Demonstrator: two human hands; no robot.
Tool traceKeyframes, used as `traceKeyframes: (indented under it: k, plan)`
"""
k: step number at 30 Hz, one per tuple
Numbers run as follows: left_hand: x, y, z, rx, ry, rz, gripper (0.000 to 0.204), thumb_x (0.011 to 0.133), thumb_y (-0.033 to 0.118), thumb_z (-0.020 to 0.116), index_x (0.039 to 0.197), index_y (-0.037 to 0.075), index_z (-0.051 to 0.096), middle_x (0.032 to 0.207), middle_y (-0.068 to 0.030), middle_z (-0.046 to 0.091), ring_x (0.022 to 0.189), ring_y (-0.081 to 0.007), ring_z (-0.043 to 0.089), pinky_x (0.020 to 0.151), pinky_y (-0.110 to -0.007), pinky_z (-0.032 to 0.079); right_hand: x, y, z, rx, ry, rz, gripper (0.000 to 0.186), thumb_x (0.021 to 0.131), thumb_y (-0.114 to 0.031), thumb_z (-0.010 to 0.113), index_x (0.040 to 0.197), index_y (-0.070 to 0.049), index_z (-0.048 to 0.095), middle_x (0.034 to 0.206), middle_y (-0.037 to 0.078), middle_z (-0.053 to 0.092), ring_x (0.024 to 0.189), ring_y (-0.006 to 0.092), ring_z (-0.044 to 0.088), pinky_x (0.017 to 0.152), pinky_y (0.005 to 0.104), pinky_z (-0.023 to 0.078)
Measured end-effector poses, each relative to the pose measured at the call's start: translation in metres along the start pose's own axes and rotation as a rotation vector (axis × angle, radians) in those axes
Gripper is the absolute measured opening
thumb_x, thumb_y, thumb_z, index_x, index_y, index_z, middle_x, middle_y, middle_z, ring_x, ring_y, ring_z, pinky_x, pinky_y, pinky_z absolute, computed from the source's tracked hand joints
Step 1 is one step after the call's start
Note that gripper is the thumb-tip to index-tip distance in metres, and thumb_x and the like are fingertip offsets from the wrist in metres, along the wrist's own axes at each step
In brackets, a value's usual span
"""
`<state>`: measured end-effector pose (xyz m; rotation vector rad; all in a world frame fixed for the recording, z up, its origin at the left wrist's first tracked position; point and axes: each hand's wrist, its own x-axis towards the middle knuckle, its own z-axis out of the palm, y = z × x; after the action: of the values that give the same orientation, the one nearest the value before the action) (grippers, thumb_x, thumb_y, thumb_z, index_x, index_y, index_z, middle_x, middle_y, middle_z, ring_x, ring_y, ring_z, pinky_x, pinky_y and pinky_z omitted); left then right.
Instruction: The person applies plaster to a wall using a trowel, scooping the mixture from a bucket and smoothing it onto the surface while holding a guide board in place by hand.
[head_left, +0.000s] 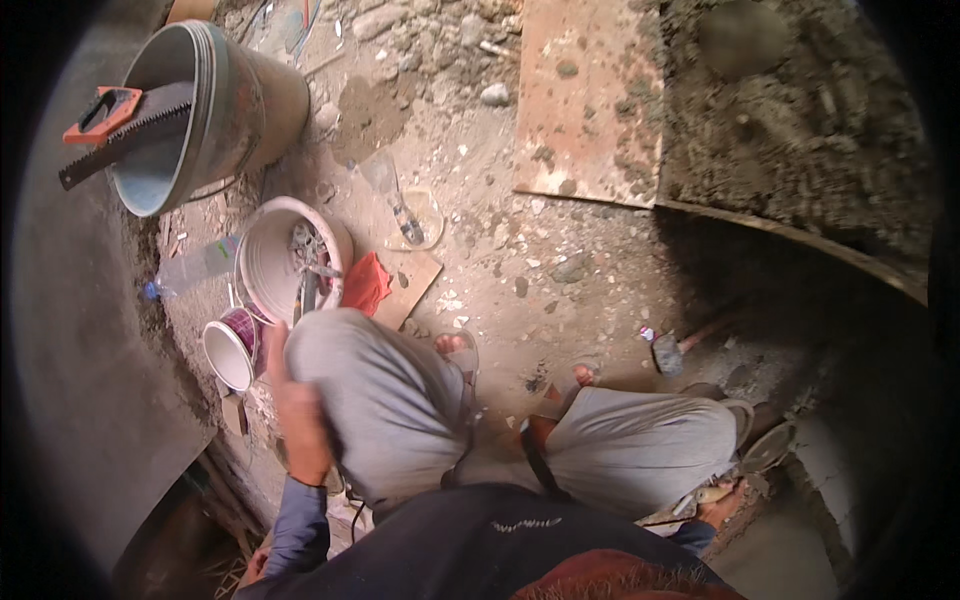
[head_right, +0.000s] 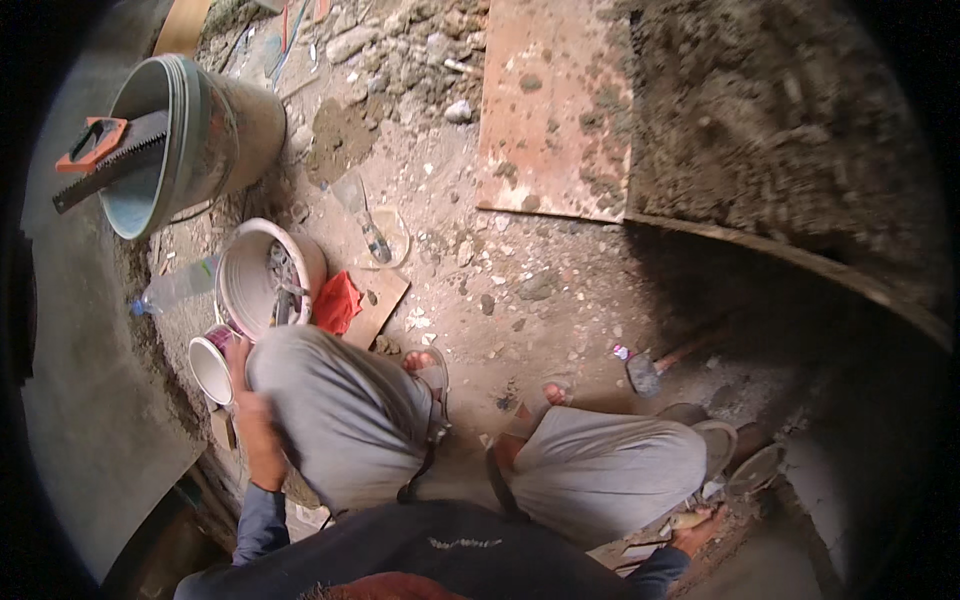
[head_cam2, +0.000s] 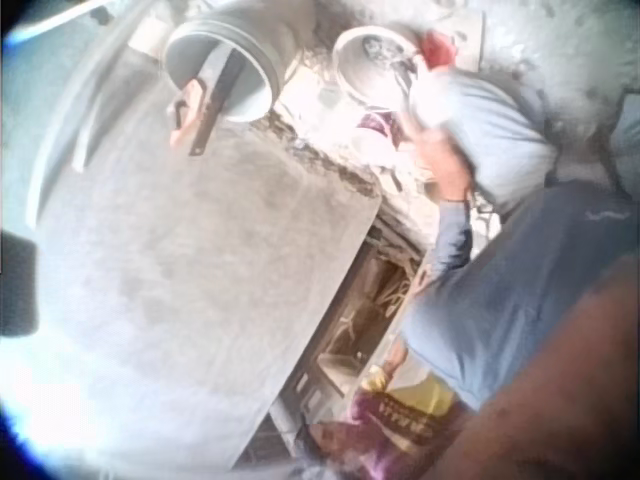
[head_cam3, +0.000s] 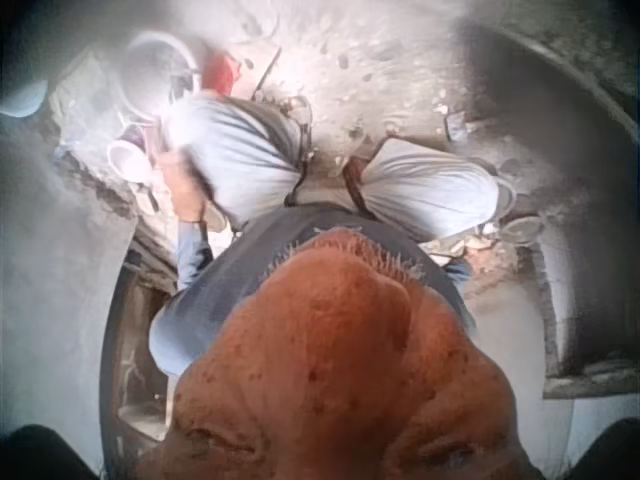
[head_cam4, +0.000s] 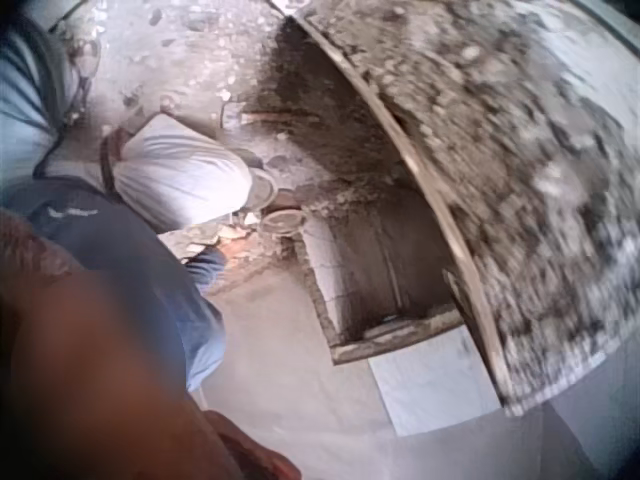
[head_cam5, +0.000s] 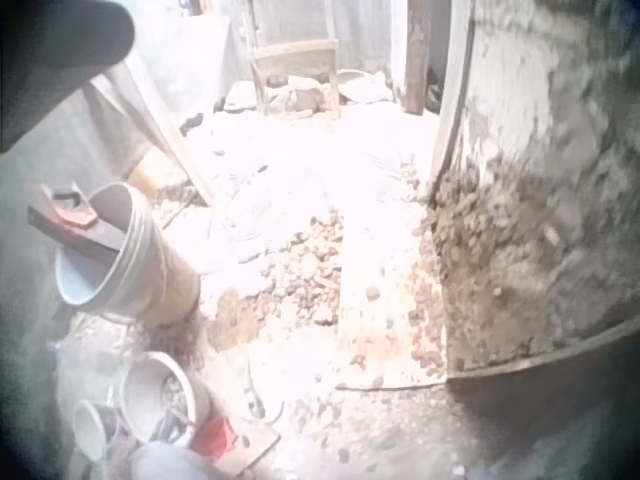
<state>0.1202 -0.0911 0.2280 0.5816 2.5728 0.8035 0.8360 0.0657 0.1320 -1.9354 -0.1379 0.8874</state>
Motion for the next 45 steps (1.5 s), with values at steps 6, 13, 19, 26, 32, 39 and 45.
traceKeyframes:
  k: [6,13,19,26,32,39,45]
  plan:
    - [0.002,0.051,-0.036,0.317,-0.162,0.118,0.065,0.085,0.034,0.077,0.14,0.007,0.054,0.144,-0.0262,0.046,0.132,-0.0427,0.046,0.111,-0.047,0.037,0.048,0.023,-0.037,-0.195,-0.226,-0.038,0.031,0.097,-0.041,0.062,0.079,-0.018,0.05,0.068,-0.001,0.052,0.065,0.017,0.056,0.064,0.0352,0.051]
    - [-0.028,0.093,-0.072,0.436,-0.349,0.064,0.052,0.094,0.041,0.064,0.135,0.01,0.06,0.14,-0.0282,0.051,0.125,-0.0471,0.051,0.106,-0.051,0.041,-0.059,0.035,0.058,0.221,0.115,0.088,0.04,0.098,-0.048,0.058,0.096,-0.01,0.045,0.082,0.003,0.049,0.069,0.0209,0.051,0.077,0.0367,0.052]
    - [-0.074,0.113,-0.095,0.524,-0.577,-0.035,0.048,0.097,0.042,0.055,0.135,0.013,0.06,0.141,-0.0294,0.05,0.123,-0.05,0.051,0.104,-0.053,0.043,-0.105,-0.009,0.108,0.252,-0.072,0.307,0.037,0.098,-0.044,0.06,0.095,-0.012,0.042,0.086,0.003,0.043,0.073,0.0207,0.05,0.069,0.0407,0.053]
    - [-0.164,0.093,-0.12,0.526,-0.775,0.07,0.059,0.091,0.04,0.061,0.146,0.022,0.051,0.153,-0.0287,0.036,0.128,-0.0489,0.05,0.106,-0.054,0.044,-0.23,-0.041,0.155,0.101,-0.251,0.546,0.04,0.094,-0.045,0.064,0.104,-0.011,0.045,0.089,0.002,0.044,0.073,0.0201,0.049,0.069,0.0413,0.051]
    - [-0.159,0.214,-0.188,0.807,-0.969,0.014,0.09,0.081,0.048,0.073,0.158,0.034,0.028,0.165,-0.0267,0.005,0.131,-0.0595,0.042,0.104,-0.063,0.041,-0.379,-0.03,0.244,-0.1,-0.493,0.63,0.044,0.086,-0.036,0.078,0.112,-0.013,0.052,0.097,0.005,0.05,0.081,0.0208,0.053,0.073,0.0438,0.053]
    - [-0.078,0.168,-0.132,0.648,-0.825,-0.27,0.088,0.08,0.045,0.078,0.154,0.022,0.035,0.153,-0.0312,0.034,0.12,-0.0503,0.057,0.098,-0.05,0.05,-0.495,-0.043,0.418,-0.369,-0.774,0.528,0.039,0.084,-0.034,0.08,0.106,-0.012,0.056,0.086,0.005,0.052,0.07,0.0195,0.054,0.062,0.0383,0.053]
    - [-0.06,0.12,-0.158,0.497,-0.79,-0.295,0.078,0.083,0.044,0.074,0.15,0.02,0.042,0.15,-0.0295,0.04,0.128,-0.0473,0.052,0.109,-0.05,0.04,-0.563,0.007,0.506,-0.541,-0.982,0.332,0.041,0.087,-0.032,0.077,0.114,-0.006,0.059,0.085,0.004,0.056,0.069,0.0169,0.056,0.062,0.0338,0.052]
